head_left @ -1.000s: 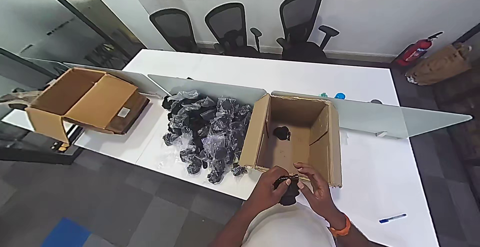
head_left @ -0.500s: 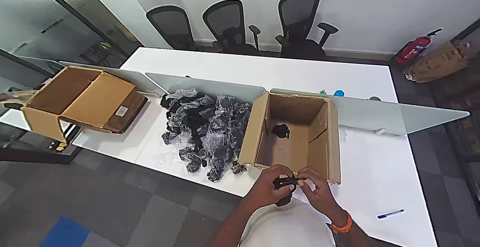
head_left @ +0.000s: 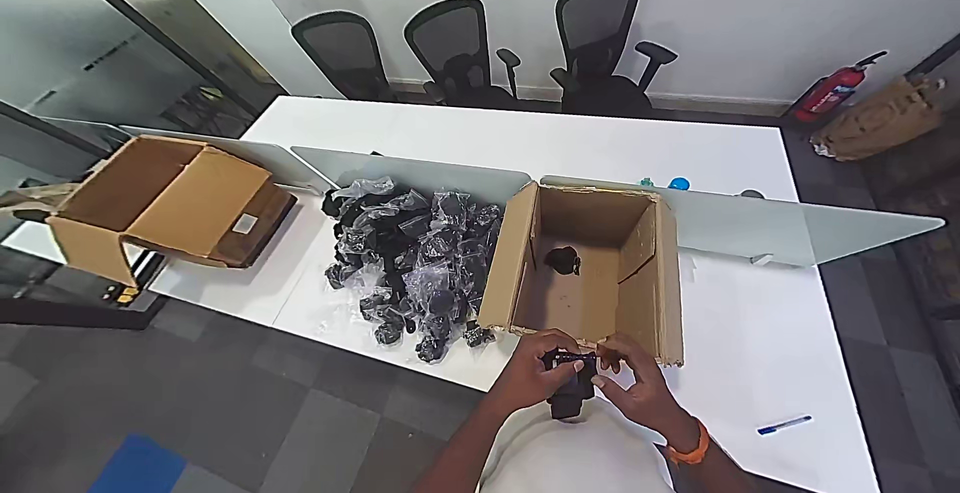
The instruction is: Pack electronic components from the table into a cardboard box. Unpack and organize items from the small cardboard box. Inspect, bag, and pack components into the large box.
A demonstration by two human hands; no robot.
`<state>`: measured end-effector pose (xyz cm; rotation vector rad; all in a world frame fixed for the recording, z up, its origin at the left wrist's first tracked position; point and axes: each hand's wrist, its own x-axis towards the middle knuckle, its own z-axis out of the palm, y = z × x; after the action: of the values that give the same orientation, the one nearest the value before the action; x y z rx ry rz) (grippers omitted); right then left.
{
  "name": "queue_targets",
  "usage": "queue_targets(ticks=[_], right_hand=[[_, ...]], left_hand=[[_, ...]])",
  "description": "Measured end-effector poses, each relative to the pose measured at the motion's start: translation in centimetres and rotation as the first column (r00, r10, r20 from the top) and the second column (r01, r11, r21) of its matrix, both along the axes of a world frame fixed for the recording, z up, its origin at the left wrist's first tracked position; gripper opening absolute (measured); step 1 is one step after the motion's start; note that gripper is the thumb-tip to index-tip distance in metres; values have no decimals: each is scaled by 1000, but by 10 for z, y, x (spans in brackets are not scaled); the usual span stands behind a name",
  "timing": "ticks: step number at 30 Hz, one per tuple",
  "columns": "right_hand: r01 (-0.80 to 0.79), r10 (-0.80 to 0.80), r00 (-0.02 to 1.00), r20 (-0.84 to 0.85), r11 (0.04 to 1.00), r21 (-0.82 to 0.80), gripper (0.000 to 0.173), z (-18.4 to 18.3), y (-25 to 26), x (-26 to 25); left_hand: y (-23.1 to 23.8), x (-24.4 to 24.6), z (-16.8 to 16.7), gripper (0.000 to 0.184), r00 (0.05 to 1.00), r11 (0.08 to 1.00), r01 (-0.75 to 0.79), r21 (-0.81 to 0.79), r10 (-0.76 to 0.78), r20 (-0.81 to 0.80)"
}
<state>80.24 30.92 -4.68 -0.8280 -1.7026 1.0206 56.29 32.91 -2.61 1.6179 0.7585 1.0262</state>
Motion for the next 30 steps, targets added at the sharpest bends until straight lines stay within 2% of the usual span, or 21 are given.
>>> queue_targets(ticks=[3,7,12,16,18,21,23,26,30], right_hand=[[27,-37,996,81,992,127,25,0,2,1],[56,-69,995,78,985,164,17,-1,5,-1],[54,-62,994,94,995,80,26,-4,1,-6],[34,-17,990,137,992,-122,36,-2,-3,-9],[31,-6,989,151,986,-162,37,1,-3,-8],[-6,16,995,95,994,-105,39,4,-2,-4],[-15,18,998,63,999,-45,33,4,-2,-4],[31,-33,997,73,999,17,24,1,-1,-4],[37,-42,994,98,998,52,25,1,0,-5]], left_hand=[[0,1,0,13,999,1000,26,-2,-26,29],[0,2,-1,15,998,999,44,-6,-44,40],[-2,5,0,26,997,998,69,9,-70,37],[-2,7,-4,14,998,998,46,34,-47,29],[-1,7,-4,13,1000,999,25,43,-26,12],[-1,7,-3,14,1000,999,-6,41,6,4],[0,7,-2,15,1000,999,-12,43,11,8],[1,8,-2,13,1000,999,5,52,-6,23],[3,6,-1,13,999,998,46,32,-47,26]])
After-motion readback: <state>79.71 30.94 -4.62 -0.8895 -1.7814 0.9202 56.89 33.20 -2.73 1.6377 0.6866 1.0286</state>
